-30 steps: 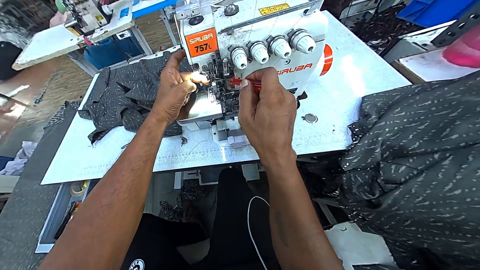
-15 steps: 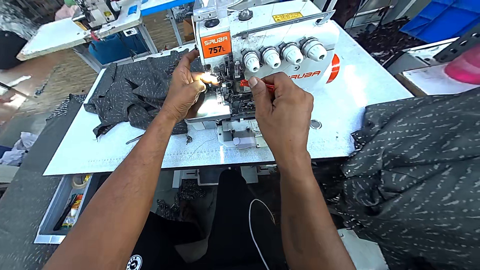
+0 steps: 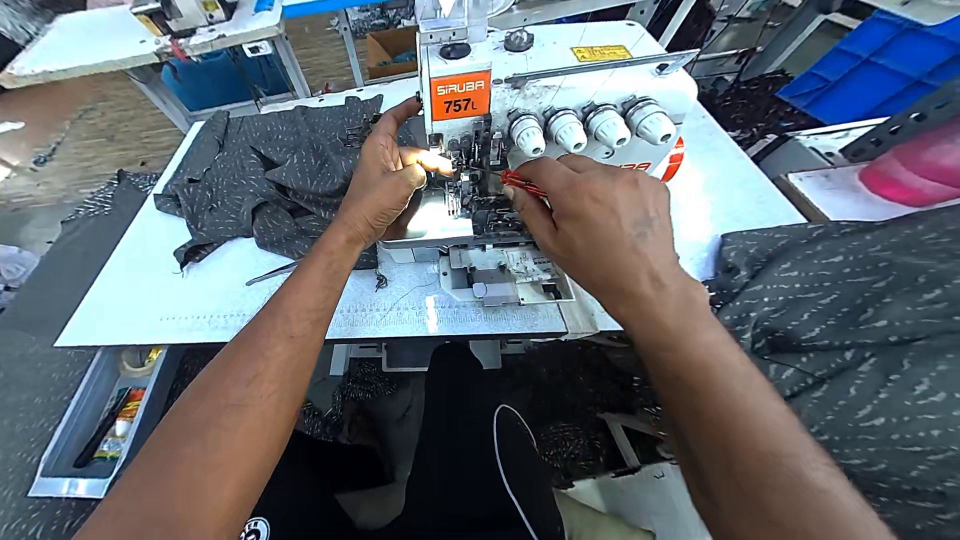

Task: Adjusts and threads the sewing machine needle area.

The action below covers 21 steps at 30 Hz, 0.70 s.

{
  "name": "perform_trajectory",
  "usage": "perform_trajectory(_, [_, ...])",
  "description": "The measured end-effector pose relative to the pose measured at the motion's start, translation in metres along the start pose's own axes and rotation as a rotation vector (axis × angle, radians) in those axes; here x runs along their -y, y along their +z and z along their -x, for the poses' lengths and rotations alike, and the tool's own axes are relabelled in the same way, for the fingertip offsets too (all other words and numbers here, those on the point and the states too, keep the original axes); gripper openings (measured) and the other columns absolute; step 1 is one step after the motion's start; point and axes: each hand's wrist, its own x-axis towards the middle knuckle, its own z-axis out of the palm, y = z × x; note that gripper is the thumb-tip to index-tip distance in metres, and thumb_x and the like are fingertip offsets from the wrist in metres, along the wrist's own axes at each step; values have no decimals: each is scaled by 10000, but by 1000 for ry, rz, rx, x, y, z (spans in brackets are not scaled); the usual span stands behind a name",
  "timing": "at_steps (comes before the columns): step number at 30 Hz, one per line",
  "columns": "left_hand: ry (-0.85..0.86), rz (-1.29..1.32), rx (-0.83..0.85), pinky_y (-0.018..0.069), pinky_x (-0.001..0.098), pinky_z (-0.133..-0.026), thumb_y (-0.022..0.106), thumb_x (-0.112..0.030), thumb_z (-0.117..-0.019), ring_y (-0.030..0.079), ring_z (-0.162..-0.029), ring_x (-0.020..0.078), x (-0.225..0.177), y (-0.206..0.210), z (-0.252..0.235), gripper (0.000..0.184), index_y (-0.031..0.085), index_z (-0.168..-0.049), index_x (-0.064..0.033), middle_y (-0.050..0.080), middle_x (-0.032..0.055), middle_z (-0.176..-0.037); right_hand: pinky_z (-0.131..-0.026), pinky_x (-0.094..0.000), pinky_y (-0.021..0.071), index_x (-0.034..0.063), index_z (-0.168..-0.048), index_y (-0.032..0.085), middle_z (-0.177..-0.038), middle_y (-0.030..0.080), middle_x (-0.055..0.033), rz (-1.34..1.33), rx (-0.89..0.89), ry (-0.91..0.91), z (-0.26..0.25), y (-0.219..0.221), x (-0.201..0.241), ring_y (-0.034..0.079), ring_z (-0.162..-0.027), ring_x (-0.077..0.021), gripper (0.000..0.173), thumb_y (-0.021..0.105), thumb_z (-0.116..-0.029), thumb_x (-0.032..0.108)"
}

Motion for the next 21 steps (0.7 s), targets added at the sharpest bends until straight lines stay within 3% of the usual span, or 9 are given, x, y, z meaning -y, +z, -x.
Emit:
perform_trajectory(6, [9,-3,2,332,178,-421,511,121,-848,508,-501,51,-1,-1,0,700,311,-1502,-29,746,105,-890,-415,-461,374,34,-974,674,-697,592,-152,104,-23,-177,-6,1,-12,599,-534,-355,340,494,-1078,304])
perform_trajectory(11, [18,20,-6,330,168,-423,497,138,-843,509,-503,44,0,-1,1,718,280,-1510,-17,746,91,-876,-432,-455,362,33,-986,687,-685,612,-144,17,-30,-151,-4,5,-14,595,-531,-335,337,494,-1075,294])
perform_trajectory(14, [22,31,1,316,169,-408,498,151,-839,487,-482,42,2,-2,1,737,268,-1519,-18,750,86,-888,-478,-415,390,56,-983,712,-681,622,-89,-151,-13,-48,-2,7,-10,576,-547,-236,295,542,-1055,286])
perform_trajectory(18, [43,9,5,334,165,-417,497,153,-814,511,-502,42,2,-2,1,757,264,-1513,-19,754,76,-896,-468,-190,386,106,-973,738,-684,616,49,-384,13,151,-1,4,2,505,-530,9,226,601,-1042,273])
perform_trajectory(21, [50,3,7,331,160,-405,502,153,-813,517,-497,42,3,-3,1,764,262,-1517,-22,755,72,-897,-451,-156,373,129,-958,750,-686,623,82,-490,40,290,-3,0,9,496,-525,44,223,612,-1035,287])
